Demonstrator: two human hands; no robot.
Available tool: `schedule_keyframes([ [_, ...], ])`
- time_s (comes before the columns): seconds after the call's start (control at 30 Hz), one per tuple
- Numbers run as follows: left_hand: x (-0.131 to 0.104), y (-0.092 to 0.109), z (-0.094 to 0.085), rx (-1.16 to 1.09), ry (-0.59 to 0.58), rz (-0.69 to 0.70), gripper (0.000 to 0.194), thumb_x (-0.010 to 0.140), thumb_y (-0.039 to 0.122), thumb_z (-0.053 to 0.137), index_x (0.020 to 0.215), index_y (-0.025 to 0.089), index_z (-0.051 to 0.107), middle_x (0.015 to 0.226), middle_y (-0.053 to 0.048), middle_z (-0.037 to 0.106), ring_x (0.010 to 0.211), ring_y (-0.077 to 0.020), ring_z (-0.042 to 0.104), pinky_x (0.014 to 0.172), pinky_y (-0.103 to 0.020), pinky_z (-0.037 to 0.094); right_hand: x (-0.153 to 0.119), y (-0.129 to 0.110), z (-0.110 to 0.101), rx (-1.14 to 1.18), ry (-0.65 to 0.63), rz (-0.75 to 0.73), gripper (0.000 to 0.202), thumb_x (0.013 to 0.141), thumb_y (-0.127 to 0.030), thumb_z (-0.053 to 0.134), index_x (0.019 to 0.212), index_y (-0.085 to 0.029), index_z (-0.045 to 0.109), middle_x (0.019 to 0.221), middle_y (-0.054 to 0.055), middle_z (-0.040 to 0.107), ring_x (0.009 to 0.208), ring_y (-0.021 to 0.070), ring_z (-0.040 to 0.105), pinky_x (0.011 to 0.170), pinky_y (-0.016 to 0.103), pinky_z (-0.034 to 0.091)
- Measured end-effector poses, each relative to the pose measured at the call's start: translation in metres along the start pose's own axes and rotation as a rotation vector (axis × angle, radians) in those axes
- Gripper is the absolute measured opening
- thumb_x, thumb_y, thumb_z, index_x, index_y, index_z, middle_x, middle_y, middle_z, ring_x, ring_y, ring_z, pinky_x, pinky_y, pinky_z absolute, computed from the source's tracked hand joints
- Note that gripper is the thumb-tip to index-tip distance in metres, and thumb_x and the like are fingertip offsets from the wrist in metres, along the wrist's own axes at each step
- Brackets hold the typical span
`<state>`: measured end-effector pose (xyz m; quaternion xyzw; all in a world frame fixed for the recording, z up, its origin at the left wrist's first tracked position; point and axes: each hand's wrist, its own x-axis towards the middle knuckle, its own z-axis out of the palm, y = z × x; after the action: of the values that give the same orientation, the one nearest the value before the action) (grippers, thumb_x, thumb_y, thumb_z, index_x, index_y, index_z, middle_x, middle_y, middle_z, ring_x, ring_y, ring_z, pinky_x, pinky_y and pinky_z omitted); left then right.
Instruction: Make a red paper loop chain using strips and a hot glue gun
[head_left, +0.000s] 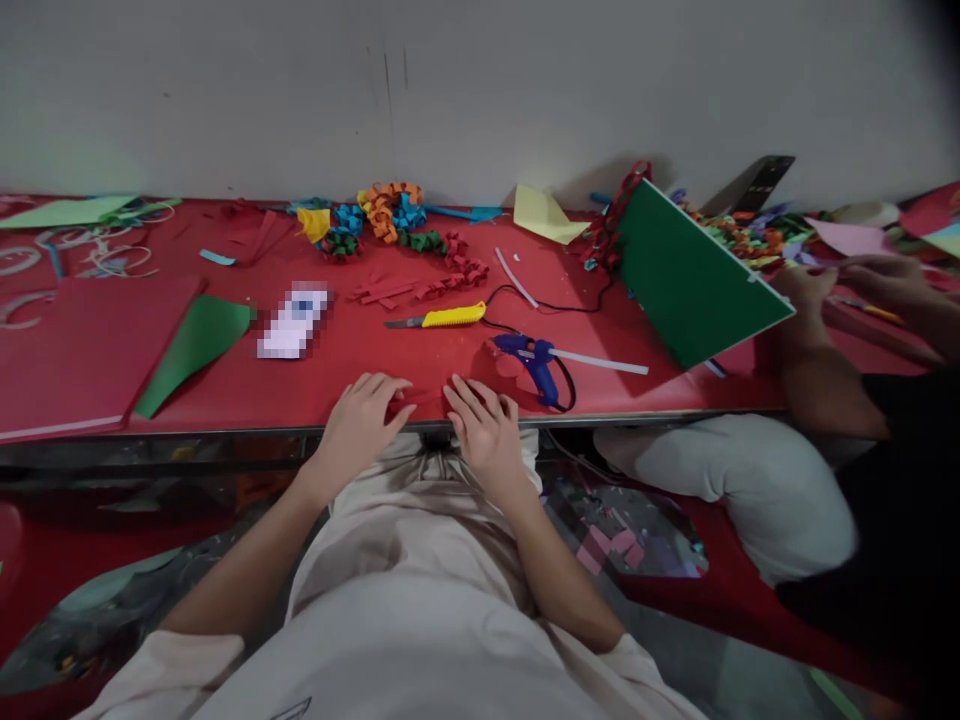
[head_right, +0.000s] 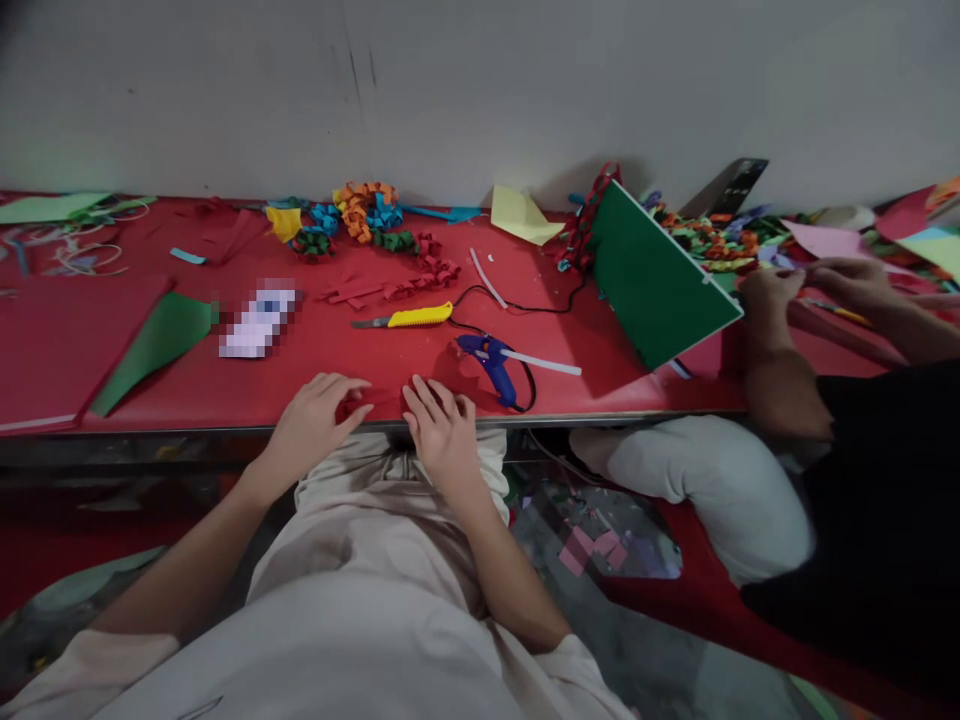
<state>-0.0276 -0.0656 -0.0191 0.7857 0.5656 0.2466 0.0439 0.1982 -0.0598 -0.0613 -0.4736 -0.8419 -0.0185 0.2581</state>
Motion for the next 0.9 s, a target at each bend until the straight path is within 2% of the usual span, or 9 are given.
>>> schedule_keyframes([
  [0.1, 0.014, -0.001, -0.001, -0.179, -0.128, -0.043, 0.017, 0.096, 0.031, 0.058, 0.102, 0.020, 0.069, 0.097, -0.007, 0.069, 0.086, -0.0201, 0.065, 0.078, -0.034, 0.053, -0.003, 0.002, 0.000, 0.031, 0.007, 0.011, 0.045, 0.107, -0.028, 0.039, 0.150, -0.022, 0.049, 0.160, 0.009, 0.047, 0.137, 0.0240, 0.049, 0.106, 0.045, 0.037],
  [0.17, 0.023, -0.014, -0.009, -0.243, -0.137, -0.065, 0.017, 0.093, 0.034, 0.060, 0.097, 0.020, 0.070, 0.092, -0.005, 0.069, 0.078, -0.0181, 0.065, 0.073, -0.031, 0.052, -0.005, 0.005, 0.000, 0.072, 0.041, 0.030, 0.049, 0.107, -0.028, 0.038, 0.154, -0.020, 0.044, 0.163, 0.010, 0.042, 0.137, 0.0245, 0.049, 0.108, 0.044, 0.039],
  [0.23, 0.034, -0.031, -0.022, -0.223, -0.093, -0.107, 0.021, 0.090, 0.037, 0.063, 0.099, 0.021, 0.072, 0.094, -0.006, 0.072, 0.081, -0.0191, 0.067, 0.075, -0.031, 0.052, -0.006, 0.006, 0.000, 0.117, 0.074, 0.048, 0.051, 0.107, -0.028, 0.037, 0.157, -0.020, 0.041, 0.163, 0.010, 0.042, 0.136, 0.0248, 0.049, 0.110, 0.043, 0.039],
  [0.3, 0.052, -0.048, -0.037, -0.142, -0.009, -0.250, 0.022, 0.088, 0.037, 0.065, 0.101, 0.022, 0.074, 0.096, -0.005, 0.076, 0.085, -0.0206, 0.068, 0.078, -0.031, 0.052, -0.007, 0.007, 0.000, 0.150, 0.088, 0.051, 0.051, 0.106, -0.027, 0.037, 0.156, -0.021, 0.041, 0.162, 0.009, 0.044, 0.135, 0.0247, 0.050, 0.111, 0.044, 0.039],
  [0.37, 0.076, -0.062, -0.049, -0.052, 0.074, -0.355, 0.022, 0.088, 0.034, 0.064, 0.102, 0.022, 0.076, 0.097, -0.004, 0.077, 0.088, -0.0210, 0.069, 0.082, -0.032, 0.052, -0.007, 0.007, -0.001, 0.166, 0.090, 0.046, 0.049, 0.106, -0.026, 0.037, 0.155, -0.020, 0.043, 0.161, 0.009, 0.045, 0.134, 0.0249, 0.050, 0.110, 0.045, 0.038],
  [0.43, 0.105, -0.073, -0.054, 0.005, 0.092, -0.371, 0.023, 0.088, 0.033, 0.065, 0.104, 0.022, 0.077, 0.103, -0.005, 0.078, 0.093, -0.0217, 0.069, 0.086, -0.032, 0.051, -0.006, 0.006, -0.001, 0.172, 0.094, 0.036, 0.048, 0.106, -0.026, 0.038, 0.153, -0.018, 0.046, 0.161, 0.010, 0.046, 0.133, 0.0250, 0.051, 0.108, 0.045, 0.038],
  [0.57, 0.162, -0.091, -0.046, 0.110, 0.005, -0.348, 0.021, 0.085, 0.033, 0.069, 0.100, 0.021, 0.078, 0.101, -0.006, 0.078, 0.097, -0.0247, 0.069, 0.089, -0.034, 0.049, -0.006, 0.008, 0.000, 0.194, 0.120, 0.012, 0.043, 0.106, -0.025, 0.040, 0.145, -0.017, 0.054, 0.156, 0.010, 0.053, 0.129, 0.0249, 0.053, 0.105, 0.044, 0.040],
  [0.67, 0.189, -0.103, -0.030, 0.168, -0.100, -0.313, 0.022, 0.082, 0.030, 0.069, 0.099, 0.019, 0.078, 0.100, -0.008, 0.077, 0.098, -0.0258, 0.069, 0.090, -0.034, 0.048, -0.007, 0.010, 0.001, 0.211, 0.151, 0.014, 0.040, 0.105, -0.024, 0.041, 0.141, -0.015, 0.058, 0.152, 0.012, 0.057, 0.126, 0.0248, 0.054, 0.104, 0.044, 0.042],
  [0.9, 0.199, -0.132, -0.005, 0.256, -0.196, -0.233, 0.024, 0.080, 0.031, 0.072, 0.100, 0.016, 0.076, 0.101, -0.012, 0.075, 0.099, -0.0259, 0.066, 0.092, -0.036, 0.047, -0.007, 0.009, 0.001, 0.223, 0.149, 0.016, 0.039, 0.105, -0.023, 0.042, 0.138, -0.016, 0.060, 0.151, 0.012, 0.058, 0.127, 0.0253, 0.054, 0.104, 0.044, 0.043],
])
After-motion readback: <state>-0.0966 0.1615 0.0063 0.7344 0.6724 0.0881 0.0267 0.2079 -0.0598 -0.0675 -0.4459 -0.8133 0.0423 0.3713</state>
